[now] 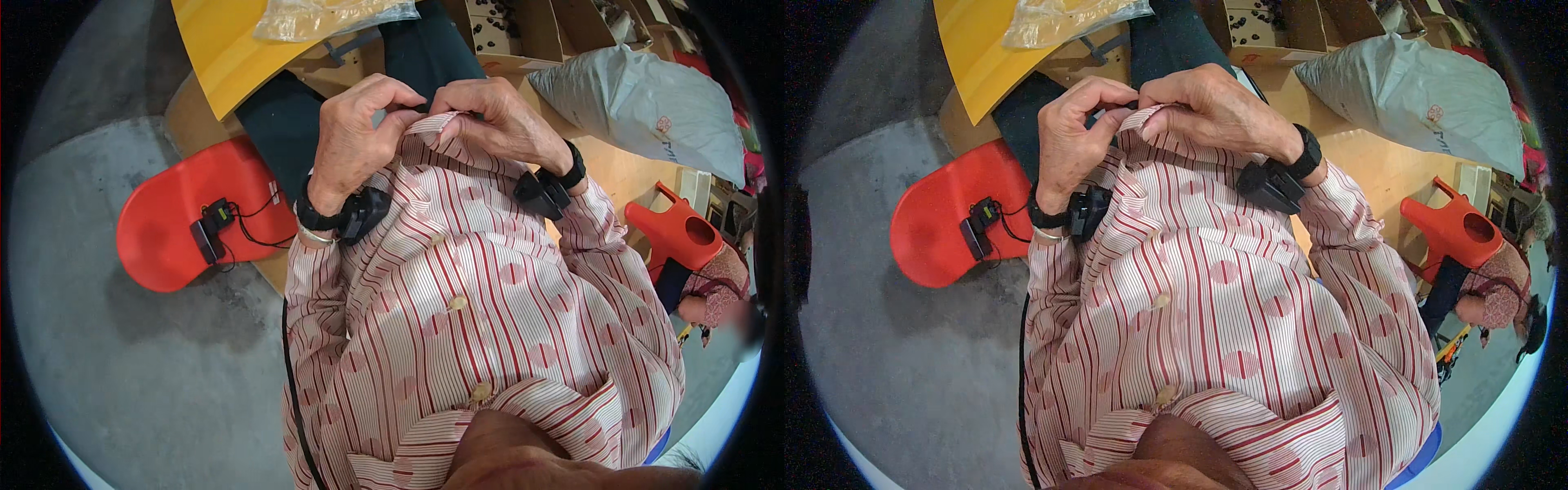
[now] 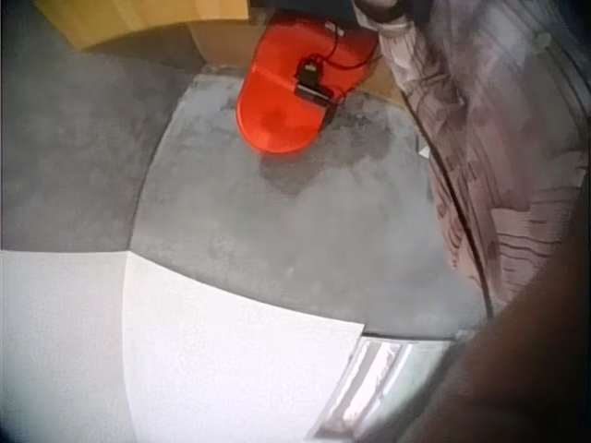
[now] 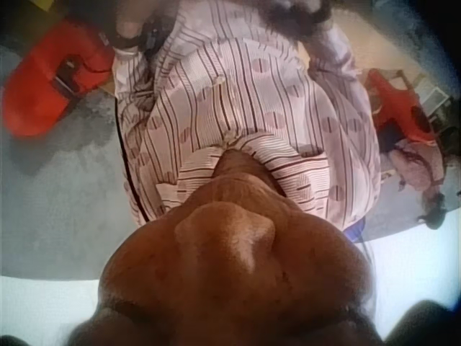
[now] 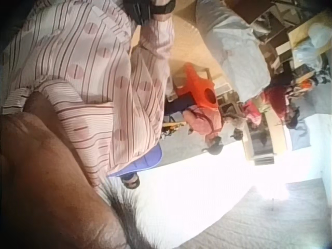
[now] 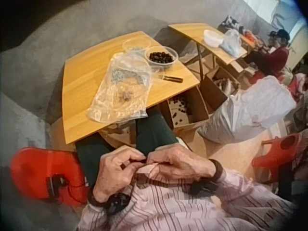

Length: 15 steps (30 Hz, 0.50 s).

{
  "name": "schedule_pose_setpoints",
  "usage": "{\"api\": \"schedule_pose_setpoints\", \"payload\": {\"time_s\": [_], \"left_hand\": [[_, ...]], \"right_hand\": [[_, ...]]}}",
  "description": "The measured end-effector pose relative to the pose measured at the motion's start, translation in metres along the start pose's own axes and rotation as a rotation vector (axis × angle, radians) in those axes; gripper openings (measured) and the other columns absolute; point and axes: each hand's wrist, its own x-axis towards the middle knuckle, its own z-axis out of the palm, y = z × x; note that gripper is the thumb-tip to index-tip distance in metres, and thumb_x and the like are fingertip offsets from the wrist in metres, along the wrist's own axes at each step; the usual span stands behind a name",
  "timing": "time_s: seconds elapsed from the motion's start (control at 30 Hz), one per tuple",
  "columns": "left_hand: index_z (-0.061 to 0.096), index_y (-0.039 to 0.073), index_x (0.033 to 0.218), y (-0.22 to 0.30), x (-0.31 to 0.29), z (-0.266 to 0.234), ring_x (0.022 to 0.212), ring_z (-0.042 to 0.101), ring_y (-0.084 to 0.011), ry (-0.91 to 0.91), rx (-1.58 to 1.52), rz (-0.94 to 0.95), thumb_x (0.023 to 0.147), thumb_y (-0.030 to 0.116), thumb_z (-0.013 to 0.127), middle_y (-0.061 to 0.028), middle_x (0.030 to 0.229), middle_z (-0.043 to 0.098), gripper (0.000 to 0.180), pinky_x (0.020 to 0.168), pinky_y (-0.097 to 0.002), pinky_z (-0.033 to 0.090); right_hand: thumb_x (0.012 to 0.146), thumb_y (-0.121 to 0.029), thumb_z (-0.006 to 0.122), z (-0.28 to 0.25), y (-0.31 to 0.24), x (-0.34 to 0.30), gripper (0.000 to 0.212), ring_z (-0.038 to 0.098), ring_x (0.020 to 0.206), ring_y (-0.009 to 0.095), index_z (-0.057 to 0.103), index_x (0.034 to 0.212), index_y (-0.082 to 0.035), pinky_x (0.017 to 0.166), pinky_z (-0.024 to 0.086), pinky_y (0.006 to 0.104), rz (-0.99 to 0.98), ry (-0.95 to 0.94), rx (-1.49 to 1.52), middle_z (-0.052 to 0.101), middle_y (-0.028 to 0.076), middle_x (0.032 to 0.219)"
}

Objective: The person assembles small black plastic components by hand, inserting small silver metal rings into them.

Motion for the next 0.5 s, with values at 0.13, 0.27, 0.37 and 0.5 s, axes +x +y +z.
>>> {"api": "schedule_pose_setpoints", "payload": {"time_s": [0.13, 0.27, 0.37, 0.5], "left_hand": [[0.063, 0.004, 0.081, 0.000, 0.001, 0.001, 0.070, 0.063, -0.0229, -0.004, 0.035, 0.049, 0.065, -0.001, 0.067, -0.0082, 0.077, 0.063, 0.017, 0.062, -0.0281, 0.049], [0.063, 0.004, 0.080, 0.003, 0.000, 0.001, 0.073, 0.063, -0.0230, 0.009, 0.044, 0.143, 0.065, -0.002, 0.067, -0.0073, 0.078, 0.063, 0.017, 0.063, -0.0292, 0.050], [0.063, 0.003, 0.080, 0.003, 0.000, 0.001, 0.074, 0.062, -0.0227, 0.005, 0.061, 0.186, 0.065, -0.003, 0.066, -0.0073, 0.079, 0.062, 0.017, 0.064, -0.0296, 0.050], [0.063, 0.003, 0.081, 0.006, -0.001, 0.001, 0.075, 0.062, -0.0229, -0.038, 0.101, 0.218, 0.065, -0.004, 0.066, -0.0076, 0.080, 0.062, 0.017, 0.065, -0.0300, 0.051]], "right_hand": [[0.082, -0.028, 0.065, -0.004, -0.004, -0.006, 0.027, 0.040, 0.053, 0.015, 0.057, 0.085, -0.002, 0.052, 0.038, 0.0279, 0.139, 0.026, 0.048, 0.045, 0.007, 0.061], [0.083, -0.028, 0.064, -0.002, -0.004, -0.009, 0.028, 0.039, 0.052, 0.012, 0.057, 0.080, -0.002, 0.050, 0.038, 0.0271, 0.168, -0.031, -0.006, 0.044, 0.006, 0.058], [0.082, -0.030, 0.066, 0.003, -0.006, -0.007, 0.031, 0.039, 0.050, 0.013, 0.057, 0.077, -0.001, 0.048, 0.038, 0.0274, 0.169, -0.014, -0.064, 0.045, 0.007, 0.056], [0.079, -0.033, 0.069, 0.005, -0.004, -0.008, 0.034, 0.043, 0.049, 0.014, 0.058, 0.075, -0.001, 0.047, 0.039, 0.0275, 0.189, 0.060, -0.085, 0.049, 0.007, 0.055]]}}
